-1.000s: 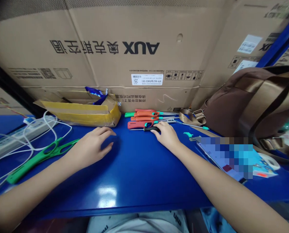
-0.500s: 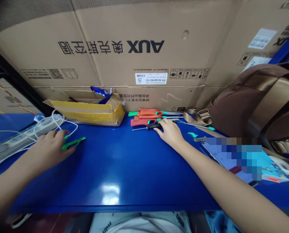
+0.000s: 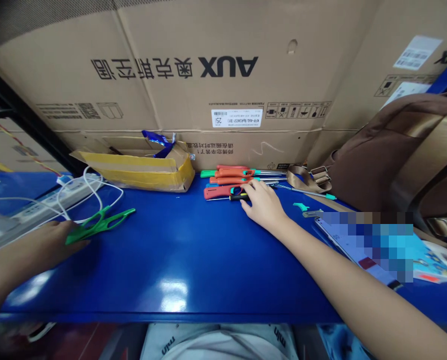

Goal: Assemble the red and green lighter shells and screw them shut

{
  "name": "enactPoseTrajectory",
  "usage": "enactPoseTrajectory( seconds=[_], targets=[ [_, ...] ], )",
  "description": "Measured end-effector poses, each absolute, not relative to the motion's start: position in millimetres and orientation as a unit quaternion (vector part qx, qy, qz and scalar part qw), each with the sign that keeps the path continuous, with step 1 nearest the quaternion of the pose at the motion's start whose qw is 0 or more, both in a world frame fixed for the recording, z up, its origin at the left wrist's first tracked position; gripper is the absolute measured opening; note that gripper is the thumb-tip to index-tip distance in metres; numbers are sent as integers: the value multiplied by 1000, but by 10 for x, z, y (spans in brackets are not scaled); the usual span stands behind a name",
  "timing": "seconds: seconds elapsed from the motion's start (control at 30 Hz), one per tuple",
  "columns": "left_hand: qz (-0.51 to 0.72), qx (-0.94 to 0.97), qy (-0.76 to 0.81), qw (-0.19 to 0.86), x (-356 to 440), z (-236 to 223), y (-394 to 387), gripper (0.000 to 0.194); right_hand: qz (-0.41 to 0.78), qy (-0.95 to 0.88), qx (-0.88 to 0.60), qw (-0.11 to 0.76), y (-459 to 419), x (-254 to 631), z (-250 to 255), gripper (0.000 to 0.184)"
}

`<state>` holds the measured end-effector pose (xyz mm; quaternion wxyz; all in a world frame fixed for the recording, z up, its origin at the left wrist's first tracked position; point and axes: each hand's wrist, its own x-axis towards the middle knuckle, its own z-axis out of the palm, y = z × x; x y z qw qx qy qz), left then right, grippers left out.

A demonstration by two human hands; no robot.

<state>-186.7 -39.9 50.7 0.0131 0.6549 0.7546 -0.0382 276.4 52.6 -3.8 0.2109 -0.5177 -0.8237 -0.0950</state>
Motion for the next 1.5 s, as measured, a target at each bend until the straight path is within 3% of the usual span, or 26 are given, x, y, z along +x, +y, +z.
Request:
enactPoseTrajectory(
  seconds=[0.1,0.33,0.67,0.73,0.83,0.93,1.03,1.3,1.5],
  targets=[
    [-103,651,752,2,-1805,519,-423,17,-91,-827,-510,219,496,2752,-18,37],
    [-118,675,728,27,-1626,470,-496,11,-73,-841,-491,217,482,2754,-41,37],
    [-4,834,543,101,-590,422,-351,22,-35,-882,-407,235,337,2647,133,34],
    [26,855,502,125,-372,372,-275,23,7,-912,-349,216,241,2623,207,34],
    [59,886,441,129,-107,292,-164,26,73,-943,-294,141,111,2610,287,49],
    [81,897,416,127,62,214,-75,28,84,-940,-312,108,53,2637,300,40],
    [108,903,396,127,129,139,-20,31,117,-919,-352,134,64,2678,262,29],
    [219,890,367,159,93,-18,11,26,156,-897,-371,180,66,2656,101,30],
    [264,854,406,192,62,-81,26,56,69,-905,-344,240,120,2661,50,22]
  ],
)
